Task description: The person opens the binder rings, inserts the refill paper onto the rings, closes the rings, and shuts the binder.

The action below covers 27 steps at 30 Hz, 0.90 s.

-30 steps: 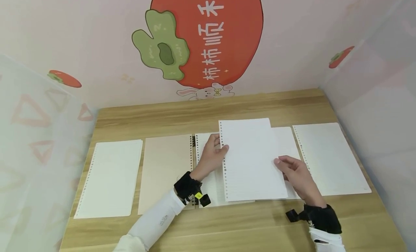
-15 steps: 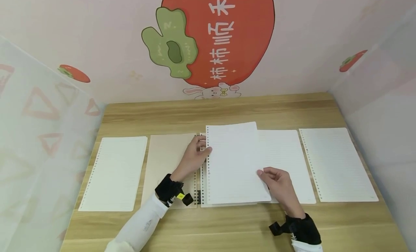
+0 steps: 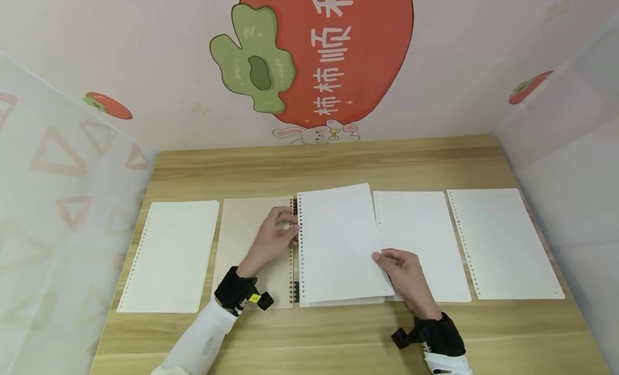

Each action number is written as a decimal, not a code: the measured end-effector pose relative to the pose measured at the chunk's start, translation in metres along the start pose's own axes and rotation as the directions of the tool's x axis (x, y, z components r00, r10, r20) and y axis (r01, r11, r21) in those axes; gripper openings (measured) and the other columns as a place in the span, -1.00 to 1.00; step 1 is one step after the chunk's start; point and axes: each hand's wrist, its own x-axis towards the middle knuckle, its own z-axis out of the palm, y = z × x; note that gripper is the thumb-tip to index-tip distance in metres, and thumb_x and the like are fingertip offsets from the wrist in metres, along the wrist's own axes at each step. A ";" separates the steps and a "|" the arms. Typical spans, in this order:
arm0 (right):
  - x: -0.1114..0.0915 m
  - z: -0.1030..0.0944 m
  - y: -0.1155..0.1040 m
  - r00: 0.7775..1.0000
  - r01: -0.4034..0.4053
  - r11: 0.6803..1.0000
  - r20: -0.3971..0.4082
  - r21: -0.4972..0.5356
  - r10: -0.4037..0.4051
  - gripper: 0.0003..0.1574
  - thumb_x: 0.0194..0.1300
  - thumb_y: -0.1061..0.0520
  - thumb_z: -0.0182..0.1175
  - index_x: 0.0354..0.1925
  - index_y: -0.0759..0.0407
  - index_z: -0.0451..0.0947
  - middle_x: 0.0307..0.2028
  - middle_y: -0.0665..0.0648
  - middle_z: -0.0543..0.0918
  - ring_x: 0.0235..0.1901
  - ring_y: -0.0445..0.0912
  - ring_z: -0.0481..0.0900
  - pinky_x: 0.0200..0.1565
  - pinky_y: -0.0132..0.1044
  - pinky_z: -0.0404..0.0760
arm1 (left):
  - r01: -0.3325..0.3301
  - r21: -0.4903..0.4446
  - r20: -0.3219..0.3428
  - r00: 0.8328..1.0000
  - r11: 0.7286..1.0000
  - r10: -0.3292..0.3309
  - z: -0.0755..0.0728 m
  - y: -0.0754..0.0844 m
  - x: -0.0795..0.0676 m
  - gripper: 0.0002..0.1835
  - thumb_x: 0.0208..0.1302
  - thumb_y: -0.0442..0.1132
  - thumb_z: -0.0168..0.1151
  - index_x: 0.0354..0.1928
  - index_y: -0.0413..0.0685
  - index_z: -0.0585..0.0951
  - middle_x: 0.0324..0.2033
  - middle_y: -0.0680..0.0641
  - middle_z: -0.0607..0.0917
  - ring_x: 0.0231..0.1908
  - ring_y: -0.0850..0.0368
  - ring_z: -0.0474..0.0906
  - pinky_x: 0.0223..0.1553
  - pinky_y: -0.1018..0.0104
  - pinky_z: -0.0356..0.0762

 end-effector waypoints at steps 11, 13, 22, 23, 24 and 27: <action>0.002 0.004 0.002 0.999 -0.032 0.999 -0.006 -0.010 0.032 -0.43 0.58 -0.09 0.27 0.20 0.38 0.65 -0.34 0.04 0.84 -0.32 -0.18 0.71 -0.19 -0.36 0.61 | -0.017 0.009 0.028 0.999 1.000 0.016 -0.004 -0.002 -0.011 -0.49 0.56 -0.42 0.20 0.45 -0.19 0.34 0.20 -0.26 0.61 -0.26 0.02 0.78 -0.19 0.22 0.79; 0.002 0.005 0.003 0.999 -0.032 0.999 -0.007 -0.007 0.032 -0.44 0.58 -0.08 0.27 0.19 0.38 0.66 -0.33 0.04 0.84 -0.32 -0.18 0.71 -0.20 -0.36 0.61 | -0.028 0.035 0.021 0.999 0.999 0.027 -0.005 -0.003 -0.013 -0.51 0.56 -0.39 0.21 0.43 -0.18 0.36 0.20 -0.23 0.62 -0.23 0.04 0.78 -0.19 0.24 0.78; 0.000 0.008 0.004 1.000 -0.019 1.000 0.006 0.002 0.019 -0.49 0.58 -0.06 0.27 0.13 0.38 0.69 -0.40 0.07 0.81 -0.39 -0.14 0.71 -0.25 -0.34 0.61 | -0.160 0.399 0.001 0.985 0.903 0.174 -0.001 -0.005 -0.047 -0.59 0.52 -0.25 0.33 0.33 -0.12 0.54 0.12 -0.07 0.68 -0.29 0.25 0.58 -0.25 0.36 0.57; -0.001 0.008 0.004 1.000 -0.012 1.000 0.004 -0.002 0.012 -0.50 0.58 -0.06 0.28 0.10 0.37 0.70 -0.46 0.05 0.77 -0.43 -0.15 0.67 -0.27 -0.35 0.59 | -0.162 0.433 0.001 0.984 0.887 0.179 0.000 -0.004 -0.052 -0.60 0.52 -0.24 0.34 0.31 -0.12 0.56 0.08 -0.05 0.68 -0.31 0.28 0.56 -0.27 0.37 0.56; -0.001 0.007 0.004 1.000 -0.003 1.000 0.005 -0.006 0.003 -0.51 0.58 -0.05 0.28 0.09 0.37 0.70 -0.51 0.03 0.73 -0.47 -0.16 0.62 -0.28 -0.36 0.56 | -0.155 0.463 -0.002 0.984 0.873 0.175 0.001 -0.002 -0.058 -0.62 0.52 -0.21 0.34 0.28 -0.10 0.58 0.05 -0.02 0.69 -0.34 0.31 0.54 -0.29 0.38 0.54; -0.001 0.006 0.003 1.000 0.024 1.000 0.004 -0.011 -0.024 -0.53 0.57 -0.04 0.28 0.05 0.38 0.71 -0.62 -0.01 0.55 -0.56 -0.18 0.46 -0.33 -0.36 0.47 | -0.134 0.531 -0.014 0.986 0.837 0.167 0.004 -0.001 -0.073 -0.68 0.51 -0.17 0.36 0.21 -0.06 0.63 -0.05 0.05 0.70 -0.41 0.38 0.49 -0.36 0.41 0.50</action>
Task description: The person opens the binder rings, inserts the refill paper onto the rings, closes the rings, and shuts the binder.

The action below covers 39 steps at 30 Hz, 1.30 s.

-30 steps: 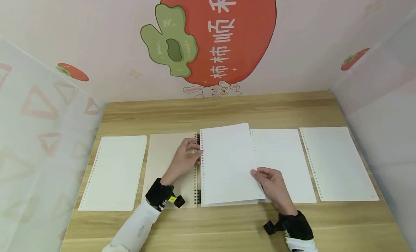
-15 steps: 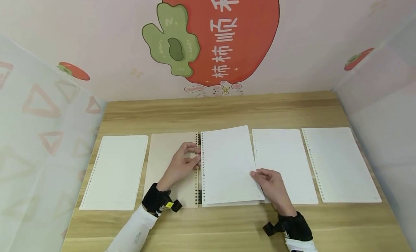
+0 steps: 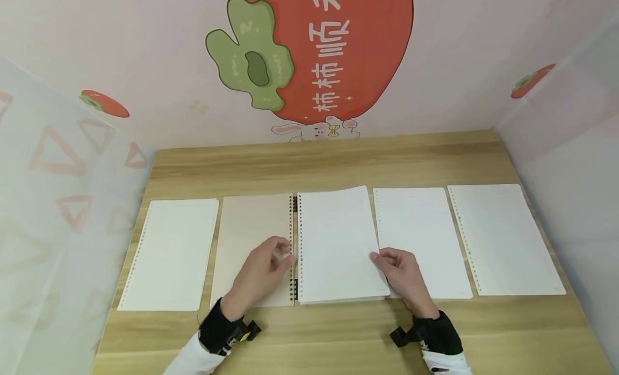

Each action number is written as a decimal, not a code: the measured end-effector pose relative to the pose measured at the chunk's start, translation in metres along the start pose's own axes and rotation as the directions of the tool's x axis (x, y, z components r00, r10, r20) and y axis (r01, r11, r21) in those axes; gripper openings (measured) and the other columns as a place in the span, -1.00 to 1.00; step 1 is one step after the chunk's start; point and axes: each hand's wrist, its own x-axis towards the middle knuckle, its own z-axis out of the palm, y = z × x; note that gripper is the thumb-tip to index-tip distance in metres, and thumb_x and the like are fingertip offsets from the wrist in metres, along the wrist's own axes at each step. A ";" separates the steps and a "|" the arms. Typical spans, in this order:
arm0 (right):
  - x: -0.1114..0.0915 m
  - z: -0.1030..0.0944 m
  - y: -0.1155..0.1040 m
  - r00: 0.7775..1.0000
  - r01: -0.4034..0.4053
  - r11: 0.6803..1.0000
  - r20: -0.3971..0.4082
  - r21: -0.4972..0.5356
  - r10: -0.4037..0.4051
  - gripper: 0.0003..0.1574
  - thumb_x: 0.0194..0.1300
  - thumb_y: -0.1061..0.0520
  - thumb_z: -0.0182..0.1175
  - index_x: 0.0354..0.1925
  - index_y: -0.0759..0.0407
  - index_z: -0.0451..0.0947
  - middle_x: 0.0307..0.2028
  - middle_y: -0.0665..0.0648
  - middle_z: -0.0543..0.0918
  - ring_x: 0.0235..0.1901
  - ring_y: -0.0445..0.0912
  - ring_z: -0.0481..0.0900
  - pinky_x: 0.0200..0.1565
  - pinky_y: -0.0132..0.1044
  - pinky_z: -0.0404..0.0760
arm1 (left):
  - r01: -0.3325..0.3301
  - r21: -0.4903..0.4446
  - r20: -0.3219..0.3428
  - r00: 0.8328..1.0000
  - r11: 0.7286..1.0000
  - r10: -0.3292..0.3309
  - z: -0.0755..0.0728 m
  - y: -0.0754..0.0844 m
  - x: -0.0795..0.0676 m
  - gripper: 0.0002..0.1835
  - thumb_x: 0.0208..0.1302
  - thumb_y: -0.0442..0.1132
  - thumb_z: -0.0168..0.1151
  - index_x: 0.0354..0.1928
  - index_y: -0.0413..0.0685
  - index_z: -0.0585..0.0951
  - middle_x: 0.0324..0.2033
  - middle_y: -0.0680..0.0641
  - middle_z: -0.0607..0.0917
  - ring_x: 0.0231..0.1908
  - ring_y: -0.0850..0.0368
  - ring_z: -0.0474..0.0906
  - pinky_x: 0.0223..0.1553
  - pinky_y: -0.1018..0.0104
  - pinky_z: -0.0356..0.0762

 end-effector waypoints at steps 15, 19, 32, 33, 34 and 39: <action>0.003 0.000 0.003 0.999 0.033 0.999 0.022 -0.039 -0.032 -0.59 0.58 0.00 0.28 0.04 0.36 0.70 -0.58 0.03 0.62 -0.56 -0.21 0.37 -0.37 -0.37 0.38 | -0.236 0.283 -0.015 0.968 0.930 0.250 0.030 0.006 -0.052 -0.66 0.35 -0.11 0.53 0.10 0.04 0.70 0.16 0.05 0.66 -0.06 0.16 0.62 -0.12 0.33 0.60; 0.002 0.000 0.003 0.999 0.035 0.999 0.027 -0.041 -0.034 -0.59 0.58 0.00 0.28 0.04 0.36 0.70 -0.60 0.01 0.56 -0.59 -0.22 0.32 -0.39 -0.37 0.35 | -0.271 0.298 0.004 0.959 0.915 0.282 0.033 0.004 -0.052 -0.62 0.29 -0.12 0.58 0.10 0.02 0.71 0.17 0.03 0.66 -0.06 0.15 0.58 -0.11 0.33 0.57; 0.001 -0.002 -0.001 0.997 0.064 0.995 0.038 -0.071 -0.061 -0.61 0.58 0.01 0.27 0.00 0.36 0.69 -0.60 0.02 0.54 -0.61 -0.23 0.33 -0.46 -0.38 0.32 | -0.308 0.340 0.074 0.951 0.889 0.301 0.033 0.004 -0.050 -0.66 0.35 -0.10 0.52 0.11 0.08 0.73 0.17 0.02 0.65 -0.09 0.16 0.53 -0.08 0.33 0.53; 0.001 -0.001 -0.002 0.997 0.065 0.995 0.036 -0.077 -0.063 -0.61 0.58 0.01 0.27 0.00 0.36 0.69 -0.60 0.02 0.54 -0.61 -0.23 0.34 -0.47 -0.37 0.31 | -0.310 0.343 0.077 0.950 0.886 0.303 0.033 0.003 -0.050 -0.66 0.35 -0.10 0.52 0.11 0.08 0.73 0.17 0.02 0.65 -0.08 0.16 0.53 -0.08 0.32 0.54; 0.001 -0.001 -0.003 0.997 0.067 0.994 0.033 -0.084 -0.064 -0.61 0.58 0.00 0.27 0.00 0.36 0.69 -0.59 0.03 0.56 -0.61 -0.22 0.36 -0.48 -0.37 0.32 | -0.313 0.347 0.079 0.949 0.884 0.306 0.032 0.003 -0.050 -0.66 0.35 -0.10 0.52 0.11 0.08 0.73 0.18 0.02 0.65 -0.08 0.16 0.53 -0.07 0.32 0.54; -0.003 -0.001 -0.005 0.996 0.091 0.984 0.036 -0.150 -0.087 -0.64 0.55 -0.01 0.31 -0.06 0.31 0.68 -0.61 0.05 0.58 -0.64 -0.19 0.41 -0.52 -0.35 0.34 | -0.315 0.355 0.098 0.949 0.880 0.300 0.032 0.002 -0.051 -0.67 0.35 -0.11 0.52 0.11 0.10 0.72 0.20 0.01 0.64 -0.07 0.15 0.53 -0.05 0.31 0.55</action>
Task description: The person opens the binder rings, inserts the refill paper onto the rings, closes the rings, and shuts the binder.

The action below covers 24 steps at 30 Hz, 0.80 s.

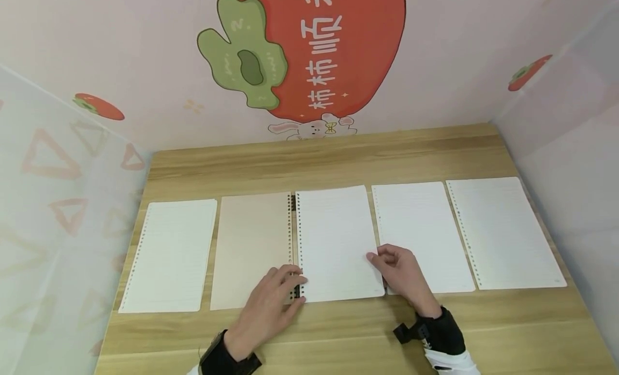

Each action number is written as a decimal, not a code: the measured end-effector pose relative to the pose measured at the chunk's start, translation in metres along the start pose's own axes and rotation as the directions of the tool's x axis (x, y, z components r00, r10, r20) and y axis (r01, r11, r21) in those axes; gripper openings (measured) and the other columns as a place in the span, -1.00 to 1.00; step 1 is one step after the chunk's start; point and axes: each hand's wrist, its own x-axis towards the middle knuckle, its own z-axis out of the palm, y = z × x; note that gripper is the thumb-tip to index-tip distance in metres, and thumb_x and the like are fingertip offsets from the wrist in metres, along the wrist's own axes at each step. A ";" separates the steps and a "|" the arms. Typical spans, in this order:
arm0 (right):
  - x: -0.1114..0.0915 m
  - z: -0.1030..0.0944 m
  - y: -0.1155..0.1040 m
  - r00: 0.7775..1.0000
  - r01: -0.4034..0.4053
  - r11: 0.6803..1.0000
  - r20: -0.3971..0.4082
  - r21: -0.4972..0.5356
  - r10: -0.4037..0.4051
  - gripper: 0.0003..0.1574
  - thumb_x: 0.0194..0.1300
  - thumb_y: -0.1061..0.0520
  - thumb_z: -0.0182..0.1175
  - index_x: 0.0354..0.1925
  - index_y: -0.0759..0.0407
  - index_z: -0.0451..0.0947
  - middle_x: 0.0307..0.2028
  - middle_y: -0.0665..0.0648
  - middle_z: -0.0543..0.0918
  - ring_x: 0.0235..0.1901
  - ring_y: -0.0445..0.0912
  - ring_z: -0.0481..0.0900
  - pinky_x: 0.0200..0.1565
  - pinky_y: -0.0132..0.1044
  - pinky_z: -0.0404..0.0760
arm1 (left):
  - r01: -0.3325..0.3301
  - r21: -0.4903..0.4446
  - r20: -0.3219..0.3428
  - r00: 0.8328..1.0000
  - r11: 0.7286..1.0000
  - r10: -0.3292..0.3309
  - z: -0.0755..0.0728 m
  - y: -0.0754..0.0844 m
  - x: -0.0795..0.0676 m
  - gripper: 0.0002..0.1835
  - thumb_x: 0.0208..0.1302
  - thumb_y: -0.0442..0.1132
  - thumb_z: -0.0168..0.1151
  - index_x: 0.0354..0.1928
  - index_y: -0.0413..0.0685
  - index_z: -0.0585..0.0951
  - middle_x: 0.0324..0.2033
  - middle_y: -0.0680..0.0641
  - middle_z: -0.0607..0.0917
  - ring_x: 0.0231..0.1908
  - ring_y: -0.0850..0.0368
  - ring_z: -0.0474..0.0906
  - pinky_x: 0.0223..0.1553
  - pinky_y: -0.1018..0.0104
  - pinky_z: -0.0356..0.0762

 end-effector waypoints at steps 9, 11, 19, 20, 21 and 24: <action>-0.013 -0.003 0.002 0.997 0.072 0.986 -0.018 -0.148 -0.075 -0.73 0.51 0.01 0.36 -0.21 0.20 0.71 -0.69 -0.01 0.55 -0.73 -0.20 0.38 -0.57 -0.34 0.35 | -0.025 0.090 0.040 0.999 0.996 0.022 0.001 0.002 0.002 -0.68 0.35 -0.10 0.52 0.10 0.14 0.71 0.17 0.01 0.61 -0.04 0.08 0.54 -0.02 0.25 0.57; -0.015 -0.004 0.001 0.997 0.070 0.980 -0.022 -0.187 -0.076 -0.71 0.51 -0.03 0.35 -0.25 0.16 0.72 -0.69 -0.03 0.55 -0.72 -0.19 0.39 -0.56 -0.34 0.35 | -0.025 0.097 0.048 0.999 0.995 0.020 0.000 0.002 0.002 -0.68 0.36 -0.10 0.51 0.11 0.14 0.71 0.17 0.00 0.61 -0.03 0.07 0.54 -0.01 0.23 0.57; -0.019 -0.009 0.004 0.998 0.047 0.969 -0.028 -0.243 -0.055 -0.74 0.51 -0.01 0.36 -0.31 0.10 0.69 -0.67 -0.04 0.62 -0.67 -0.16 0.52 -0.53 -0.37 0.37 | -0.037 0.095 0.075 0.997 0.995 0.030 -0.002 0.003 0.005 -0.69 0.37 -0.12 0.48 0.11 0.13 0.71 0.16 0.01 0.61 -0.05 0.07 0.51 -0.03 0.24 0.55; -0.018 -0.010 0.004 0.998 0.049 0.969 -0.037 -0.244 -0.059 -0.75 0.51 0.00 0.36 -0.30 0.11 0.69 -0.66 -0.04 0.63 -0.66 -0.17 0.53 -0.53 -0.37 0.38 | -0.041 0.095 0.074 0.997 0.995 0.033 -0.003 0.003 0.006 -0.69 0.37 -0.12 0.49 0.11 0.12 0.71 0.15 0.01 0.61 -0.06 0.07 0.51 -0.04 0.25 0.55; -0.018 -0.011 0.005 0.997 0.056 0.969 -0.042 -0.242 -0.068 -0.77 0.51 0.02 0.36 -0.29 0.11 0.69 -0.64 -0.03 0.64 -0.65 -0.16 0.55 -0.53 -0.37 0.38 | -0.044 0.096 0.073 0.997 0.994 0.037 -0.004 0.003 0.007 -0.69 0.36 -0.13 0.49 0.10 0.12 0.71 0.14 0.01 0.61 -0.07 0.07 0.50 -0.05 0.26 0.54; -0.017 -0.017 0.006 0.994 0.074 0.969 -0.059 -0.236 -0.091 -0.80 0.53 0.05 0.34 -0.25 0.14 0.69 -0.60 0.00 0.65 -0.62 -0.15 0.57 -0.52 -0.35 0.42 | -0.048 0.093 0.080 0.996 0.994 0.041 -0.006 0.002 0.008 -0.69 0.35 -0.13 0.50 0.09 0.11 0.70 0.12 0.00 0.62 -0.08 0.06 0.49 -0.06 0.26 0.54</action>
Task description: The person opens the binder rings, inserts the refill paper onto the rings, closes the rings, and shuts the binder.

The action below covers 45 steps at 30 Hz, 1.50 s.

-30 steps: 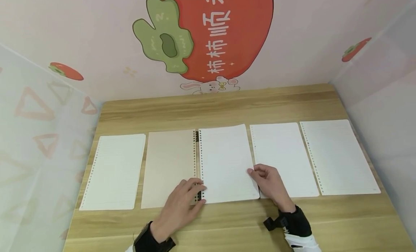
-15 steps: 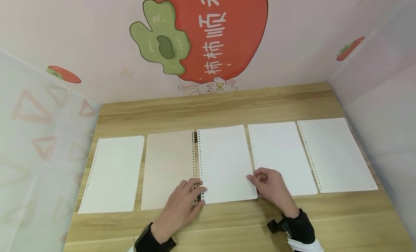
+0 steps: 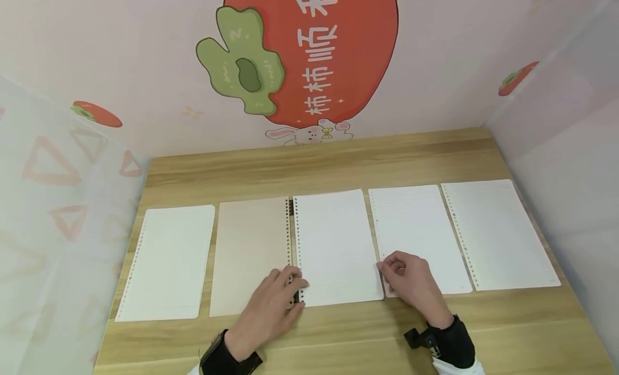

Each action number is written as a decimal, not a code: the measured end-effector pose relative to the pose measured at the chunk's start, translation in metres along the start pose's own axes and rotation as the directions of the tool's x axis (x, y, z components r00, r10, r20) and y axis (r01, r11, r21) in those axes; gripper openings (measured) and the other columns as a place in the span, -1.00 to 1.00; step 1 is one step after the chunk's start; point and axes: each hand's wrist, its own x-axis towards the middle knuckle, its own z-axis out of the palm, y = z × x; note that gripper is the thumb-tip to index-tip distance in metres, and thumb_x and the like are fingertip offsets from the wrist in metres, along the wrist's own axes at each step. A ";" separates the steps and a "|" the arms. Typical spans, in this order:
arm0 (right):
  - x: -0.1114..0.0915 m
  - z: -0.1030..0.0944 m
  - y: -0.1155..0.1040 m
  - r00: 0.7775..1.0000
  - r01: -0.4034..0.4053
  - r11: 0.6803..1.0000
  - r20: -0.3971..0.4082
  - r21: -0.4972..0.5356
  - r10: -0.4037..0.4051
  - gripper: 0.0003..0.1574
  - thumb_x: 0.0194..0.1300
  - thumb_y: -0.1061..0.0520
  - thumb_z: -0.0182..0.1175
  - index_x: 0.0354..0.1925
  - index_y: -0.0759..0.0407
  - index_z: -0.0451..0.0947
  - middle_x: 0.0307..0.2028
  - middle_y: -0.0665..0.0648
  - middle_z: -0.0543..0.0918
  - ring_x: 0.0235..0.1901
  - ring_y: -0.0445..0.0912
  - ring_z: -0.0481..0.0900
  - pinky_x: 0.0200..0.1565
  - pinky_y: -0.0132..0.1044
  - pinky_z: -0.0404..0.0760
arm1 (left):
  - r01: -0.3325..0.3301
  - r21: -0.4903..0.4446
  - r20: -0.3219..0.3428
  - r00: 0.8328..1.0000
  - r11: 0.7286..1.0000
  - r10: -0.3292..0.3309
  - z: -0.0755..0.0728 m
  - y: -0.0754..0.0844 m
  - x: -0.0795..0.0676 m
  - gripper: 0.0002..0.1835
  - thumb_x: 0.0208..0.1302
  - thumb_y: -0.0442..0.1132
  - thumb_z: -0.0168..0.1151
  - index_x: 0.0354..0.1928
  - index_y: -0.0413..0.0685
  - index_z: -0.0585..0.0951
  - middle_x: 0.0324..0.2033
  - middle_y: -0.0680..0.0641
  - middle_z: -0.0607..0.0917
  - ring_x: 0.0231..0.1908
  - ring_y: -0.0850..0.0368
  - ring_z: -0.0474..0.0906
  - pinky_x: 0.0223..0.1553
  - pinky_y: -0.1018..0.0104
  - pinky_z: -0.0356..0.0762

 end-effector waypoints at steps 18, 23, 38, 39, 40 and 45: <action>0.011 -0.065 0.034 0.907 0.075 0.964 -0.384 -0.255 -0.172 -0.52 0.41 0.29 0.37 0.21 0.48 0.56 0.15 0.58 0.55 0.10 0.48 0.57 0.01 0.26 0.64 | -0.113 0.106 0.008 0.994 0.988 0.113 -0.038 0.005 0.062 -0.66 0.50 -0.01 0.35 0.22 0.10 0.69 0.09 0.01 0.70 -0.07 0.02 0.59 -0.07 0.23 0.59; 0.014 -0.074 0.039 0.923 0.007 0.970 -0.371 -0.243 -0.100 -0.49 0.45 0.24 0.34 0.25 0.51 0.51 0.25 0.63 0.47 0.13 0.51 0.54 0.05 0.42 0.55 | -0.169 0.097 0.084 0.983 0.981 0.161 -0.035 0.024 0.096 -0.62 0.55 0.02 0.29 0.29 0.13 0.66 0.23 0.03 0.66 0.11 -0.03 0.58 0.10 0.15 0.57; 0.007 -0.075 0.052 0.928 -0.095 0.981 -0.371 -0.167 0.026 -0.43 0.55 0.18 0.25 0.33 0.54 0.45 0.27 0.63 0.44 0.17 0.48 0.47 0.12 0.35 0.52 | -0.380 0.330 0.237 0.920 0.864 0.313 0.027 0.086 0.157 -0.53 0.57 0.21 0.14 0.41 0.38 0.58 0.48 0.13 0.51 0.44 -0.03 0.38 0.33 0.17 0.43; 0.007 -0.074 0.051 0.929 -0.097 0.982 -0.369 -0.161 0.031 -0.43 0.55 0.18 0.25 0.33 0.54 0.44 0.27 0.64 0.43 0.18 0.49 0.46 0.13 0.37 0.51 | -0.381 0.348 0.233 0.920 0.857 0.315 0.029 0.087 0.157 -0.54 0.56 0.22 0.15 0.39 0.40 0.60 0.48 0.13 0.51 0.43 -0.04 0.38 0.32 0.17 0.43; 0.008 -0.074 0.051 0.929 -0.099 0.982 -0.369 -0.159 0.034 -0.42 0.55 0.18 0.25 0.34 0.54 0.44 0.28 0.64 0.43 0.18 0.49 0.46 0.14 0.38 0.51 | -0.381 0.359 0.228 0.921 0.852 0.316 0.031 0.087 0.156 -0.55 0.56 0.22 0.16 0.38 0.41 0.61 0.47 0.13 0.52 0.42 -0.04 0.38 0.32 0.17 0.43; 0.011 -0.074 0.047 0.929 -0.102 0.983 -0.368 -0.152 0.040 -0.41 0.55 0.18 0.25 0.35 0.54 0.42 0.29 0.64 0.42 0.21 0.52 0.47 0.17 0.42 0.50 | -0.369 0.371 0.212 0.927 0.852 0.309 0.032 0.085 0.154 -0.58 0.56 0.20 0.17 0.35 0.44 0.63 0.46 0.13 0.52 0.40 -0.02 0.38 0.32 0.16 0.41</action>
